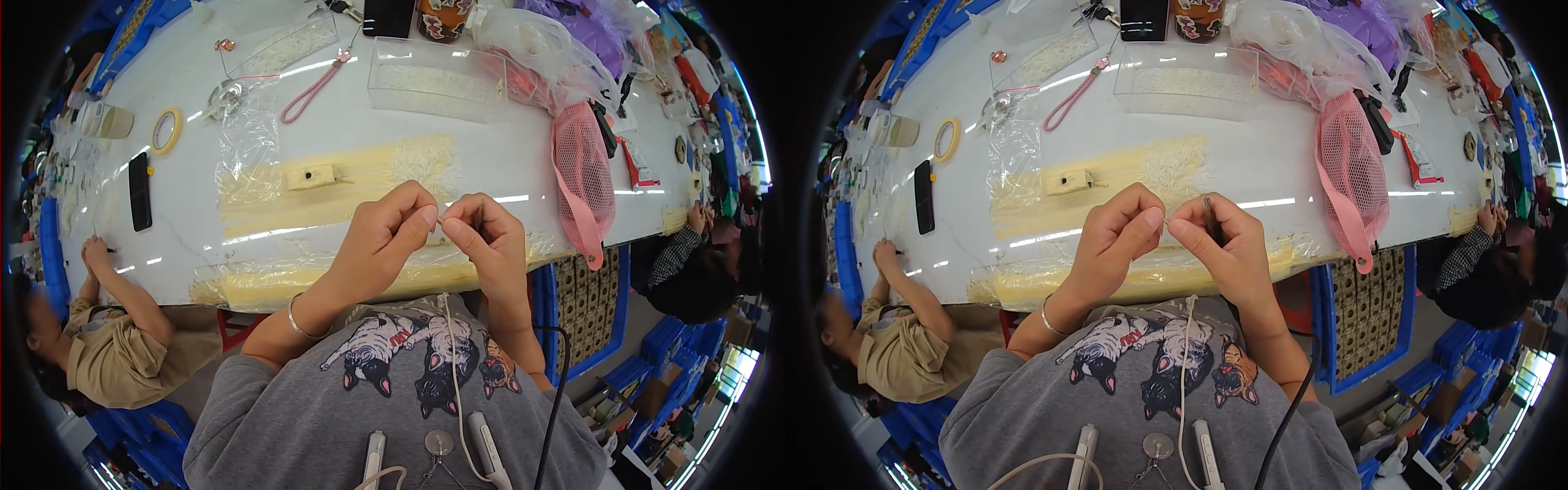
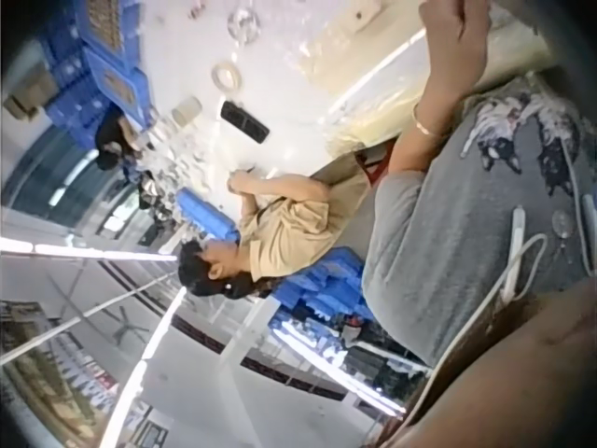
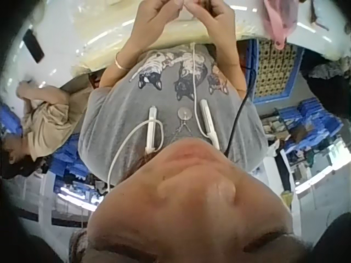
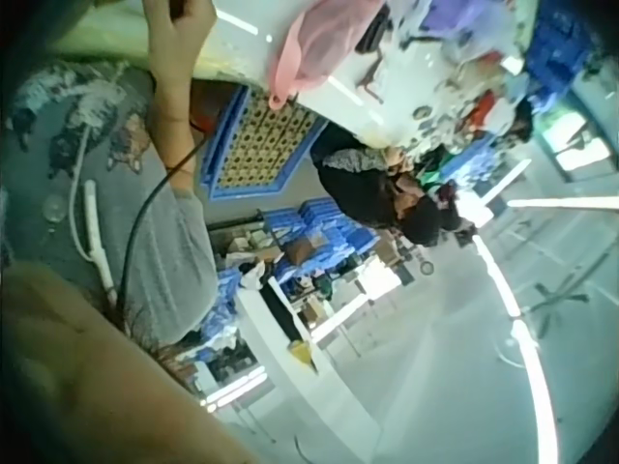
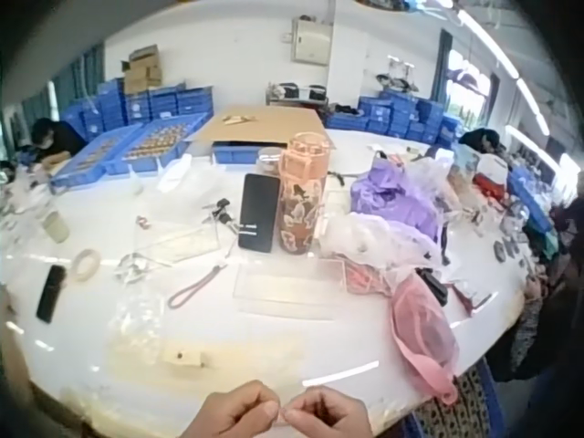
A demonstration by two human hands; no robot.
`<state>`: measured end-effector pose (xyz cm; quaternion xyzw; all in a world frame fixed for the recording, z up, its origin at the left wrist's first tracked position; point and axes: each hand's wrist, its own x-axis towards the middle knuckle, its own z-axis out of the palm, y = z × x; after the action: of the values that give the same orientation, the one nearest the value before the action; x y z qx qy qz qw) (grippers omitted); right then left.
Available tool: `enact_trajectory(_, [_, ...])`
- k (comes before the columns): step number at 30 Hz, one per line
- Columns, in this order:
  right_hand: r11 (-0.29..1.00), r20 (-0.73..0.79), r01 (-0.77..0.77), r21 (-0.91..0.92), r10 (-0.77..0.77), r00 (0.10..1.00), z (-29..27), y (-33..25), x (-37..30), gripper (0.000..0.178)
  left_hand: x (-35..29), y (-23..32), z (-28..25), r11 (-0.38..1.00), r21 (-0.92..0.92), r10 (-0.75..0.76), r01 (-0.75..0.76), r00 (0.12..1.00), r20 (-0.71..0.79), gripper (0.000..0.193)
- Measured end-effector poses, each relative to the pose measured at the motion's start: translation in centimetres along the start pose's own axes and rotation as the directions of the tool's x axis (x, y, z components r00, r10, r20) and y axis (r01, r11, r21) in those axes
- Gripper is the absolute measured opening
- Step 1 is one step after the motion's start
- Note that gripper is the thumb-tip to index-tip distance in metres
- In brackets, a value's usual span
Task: Assembling small decorative or toy components by hand at a factory workbench.
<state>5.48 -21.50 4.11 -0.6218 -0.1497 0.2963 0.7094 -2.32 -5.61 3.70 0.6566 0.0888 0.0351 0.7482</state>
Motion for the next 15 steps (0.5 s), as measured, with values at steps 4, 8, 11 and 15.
enact_trajectory(4, [0.985,0.075,0.134,-0.107,-0.126,0.989,-0.7,0.2,-0.1,0.013,0.1,0.5,-0.4,0.985,-0.172,-0.008,0.014,0.999,0.036,0.020])
enact_trajectory(8, [0.878,0.184,0.259,-0.401,-0.200,0.962,-0.9,-0.6,0.2,0.017,0.2,0.9,-0.8,0.947,-0.309,-0.053,0.088,0.991,0.120,0.021])
enact_trajectory(11, [0.819,0.241,0.338,-0.463,-0.251,0.938,-1.1,-0.2,0.6,0.020,0.3,0.7,-0.9,0.944,-0.313,-0.058,0.103,0.987,0.148,0.021])
enact_trajectory(15, [0.780,0.276,0.368,-0.506,-0.257,0.926,-1.3,0.2,0.9,0.025,0.2,0.8,-0.6,0.944,-0.313,-0.049,0.101,0.984,0.170,0.021])
